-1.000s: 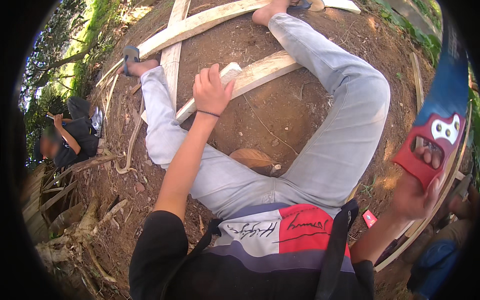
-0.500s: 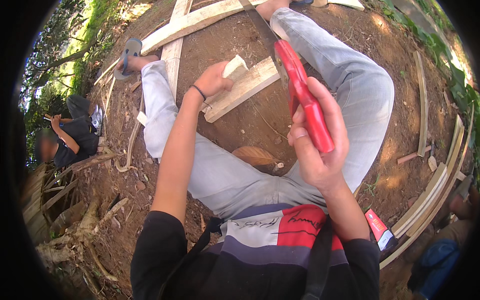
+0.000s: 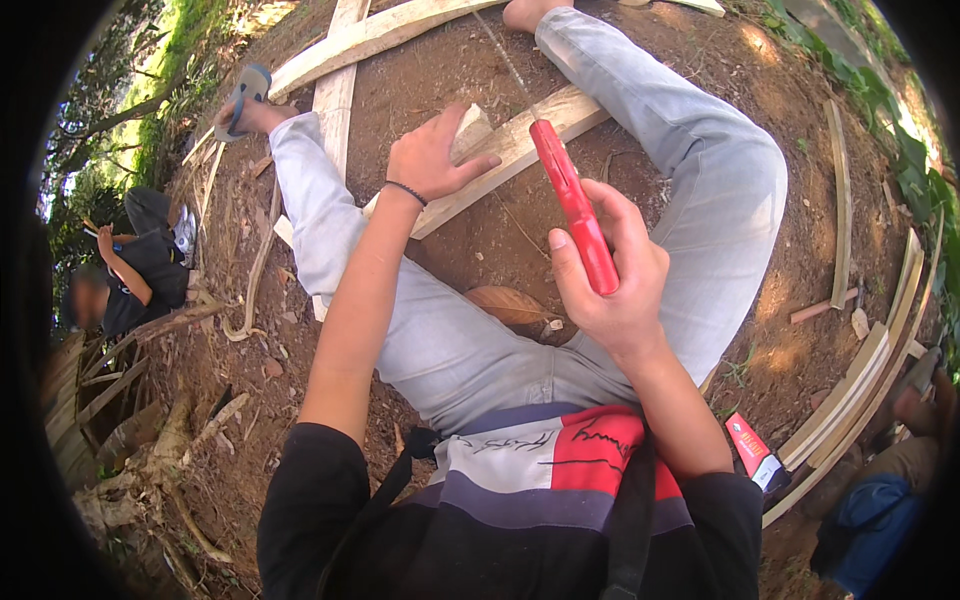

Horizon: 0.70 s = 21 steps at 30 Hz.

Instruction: The person saws a wooden plank by hand, aligns it with another piece, and then hammers a nail to join them.

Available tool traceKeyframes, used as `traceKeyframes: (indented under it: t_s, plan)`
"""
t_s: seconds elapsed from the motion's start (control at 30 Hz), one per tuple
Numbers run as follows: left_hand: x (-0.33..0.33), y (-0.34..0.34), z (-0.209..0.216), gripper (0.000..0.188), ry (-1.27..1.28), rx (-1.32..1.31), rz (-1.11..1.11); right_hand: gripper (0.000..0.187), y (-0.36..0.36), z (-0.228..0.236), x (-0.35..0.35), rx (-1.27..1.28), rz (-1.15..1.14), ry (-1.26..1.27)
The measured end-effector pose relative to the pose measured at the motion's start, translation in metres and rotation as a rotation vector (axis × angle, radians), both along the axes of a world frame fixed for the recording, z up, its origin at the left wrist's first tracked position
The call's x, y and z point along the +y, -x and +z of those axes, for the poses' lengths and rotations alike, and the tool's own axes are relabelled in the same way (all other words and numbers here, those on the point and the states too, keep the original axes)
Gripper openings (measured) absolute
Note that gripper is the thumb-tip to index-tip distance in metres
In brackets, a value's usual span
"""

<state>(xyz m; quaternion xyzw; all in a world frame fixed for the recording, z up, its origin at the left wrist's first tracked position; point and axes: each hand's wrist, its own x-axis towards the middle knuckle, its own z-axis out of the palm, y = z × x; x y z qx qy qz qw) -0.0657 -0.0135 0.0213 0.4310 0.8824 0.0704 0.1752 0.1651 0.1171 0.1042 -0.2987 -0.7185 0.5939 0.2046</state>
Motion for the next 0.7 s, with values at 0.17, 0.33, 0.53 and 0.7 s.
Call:
traceKeyframes:
  t_s: [0.17, 0.33, 0.53, 0.7]
  plan:
    - [0.009, 0.003, 0.0, 0.082, 0.185, -0.114, 0.063, 0.036, -0.01, 0.001, -0.013, 0.019, 0.061, -0.06]
    - [0.009, 0.005, -0.009, 0.083, 0.125, -0.099, 0.055, 0.031, -0.006, -0.004, -0.024, 0.106, 0.108, -0.154]
    - [0.017, 0.005, -0.001, 0.078, 0.269, -0.161, 0.118, 0.023, -0.006, -0.001, -0.024, 0.044, 0.13, -0.227]
    - [0.02, 0.008, -0.001, 0.067, 0.347, -0.184, 0.112, 0.022, -0.003, 0.003, -0.024, 0.051, 0.143, -0.247]
